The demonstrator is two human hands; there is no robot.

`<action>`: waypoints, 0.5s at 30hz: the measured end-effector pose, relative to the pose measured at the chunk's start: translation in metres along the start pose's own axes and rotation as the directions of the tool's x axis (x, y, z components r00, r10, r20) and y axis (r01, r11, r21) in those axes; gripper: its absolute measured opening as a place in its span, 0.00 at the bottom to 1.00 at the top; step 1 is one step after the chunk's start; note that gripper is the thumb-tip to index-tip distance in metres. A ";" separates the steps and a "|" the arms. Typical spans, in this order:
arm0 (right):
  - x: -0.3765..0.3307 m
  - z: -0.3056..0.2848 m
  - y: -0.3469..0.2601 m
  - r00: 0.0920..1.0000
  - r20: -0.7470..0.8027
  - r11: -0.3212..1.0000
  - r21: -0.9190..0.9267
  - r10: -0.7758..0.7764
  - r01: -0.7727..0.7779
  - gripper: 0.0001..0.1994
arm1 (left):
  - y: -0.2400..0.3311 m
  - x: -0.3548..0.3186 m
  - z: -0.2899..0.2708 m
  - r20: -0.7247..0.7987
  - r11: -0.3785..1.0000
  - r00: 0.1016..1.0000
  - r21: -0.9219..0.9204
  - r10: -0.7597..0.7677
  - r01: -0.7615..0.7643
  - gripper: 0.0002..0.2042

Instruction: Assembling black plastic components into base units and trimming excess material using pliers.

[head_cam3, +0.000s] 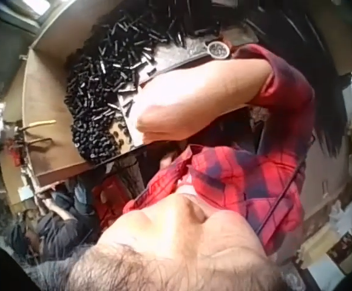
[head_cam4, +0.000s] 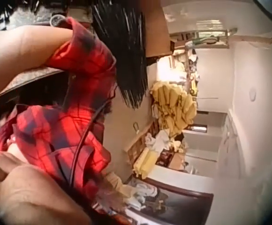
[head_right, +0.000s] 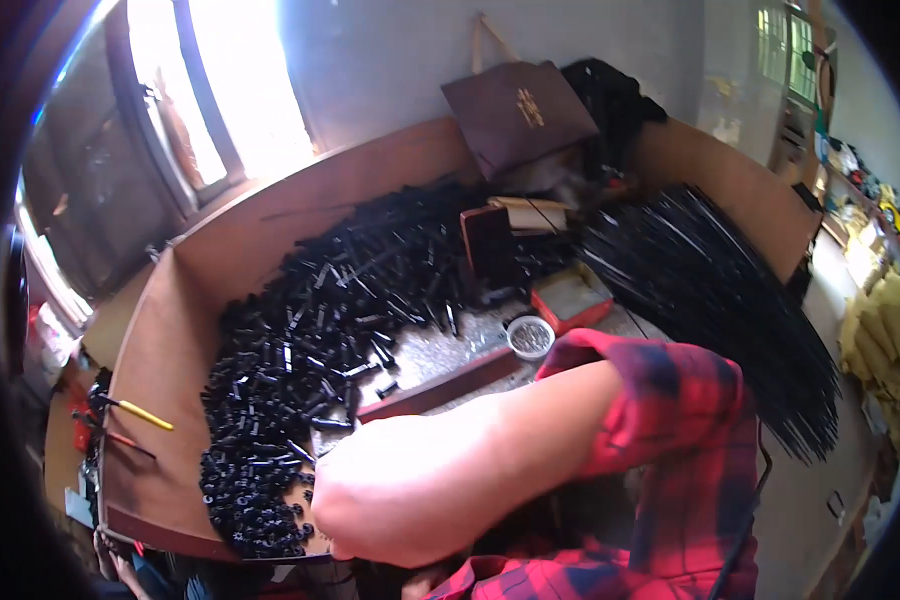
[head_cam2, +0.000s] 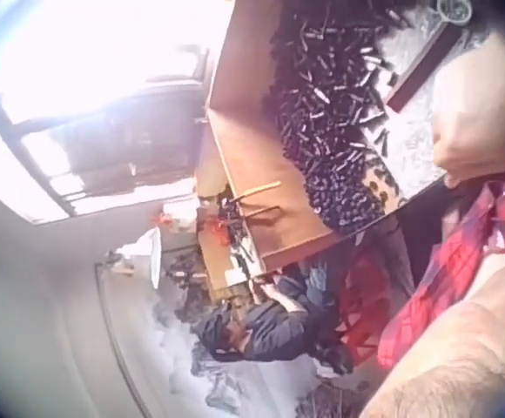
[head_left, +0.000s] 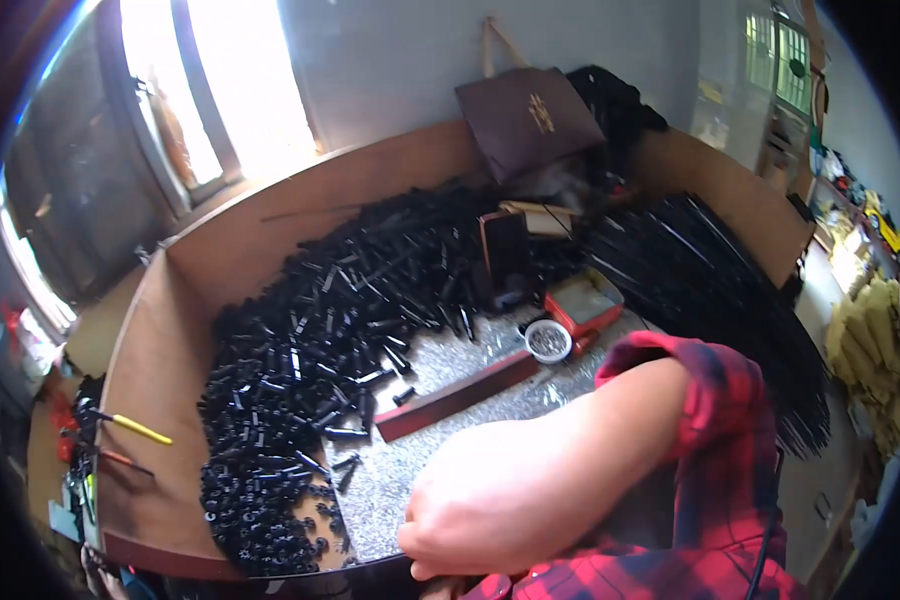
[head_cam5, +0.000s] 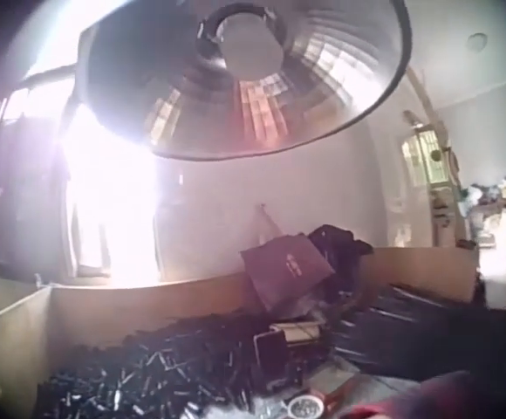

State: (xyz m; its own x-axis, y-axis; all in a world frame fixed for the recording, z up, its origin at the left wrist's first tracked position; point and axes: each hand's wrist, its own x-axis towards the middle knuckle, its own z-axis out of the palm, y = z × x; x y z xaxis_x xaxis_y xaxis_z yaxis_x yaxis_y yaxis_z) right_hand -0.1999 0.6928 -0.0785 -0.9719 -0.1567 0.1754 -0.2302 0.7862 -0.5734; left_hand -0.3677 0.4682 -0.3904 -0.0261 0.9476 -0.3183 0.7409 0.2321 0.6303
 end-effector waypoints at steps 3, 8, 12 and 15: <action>-0.052 0.002 -0.011 0.924 0.305 0.966 -0.192 0.229 -0.176 0.15 | -0.134 0.045 0.089 0.095 0.993 0.993 0.079 0.076 -0.084 0.17; -0.126 0.019 -0.025 0.845 0.428 0.941 -0.044 0.320 -0.334 0.20 | -0.136 -0.009 0.149 -0.289 0.998 0.956 0.038 0.055 -0.046 0.12; -0.197 0.020 -0.084 0.715 0.525 0.833 0.020 0.461 -0.552 0.12 | 0.001 -0.011 0.091 -0.598 0.949 0.749 0.067 0.286 -0.309 0.09; -0.209 -0.004 -0.135 0.879 0.315 0.910 0.095 0.358 -0.404 0.11 | 0.056 0.001 0.060 -0.567 0.782 0.581 0.203 0.584 -0.589 0.08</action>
State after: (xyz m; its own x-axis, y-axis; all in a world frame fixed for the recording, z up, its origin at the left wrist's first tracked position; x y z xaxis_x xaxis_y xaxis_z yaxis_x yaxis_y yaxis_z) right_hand 0.0345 0.6215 -0.0344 -0.9518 -0.0451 -0.3034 0.1788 0.7221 -0.6682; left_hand -0.2862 0.4687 -0.3982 0.0373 0.8101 0.5851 0.7314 -0.4211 0.5364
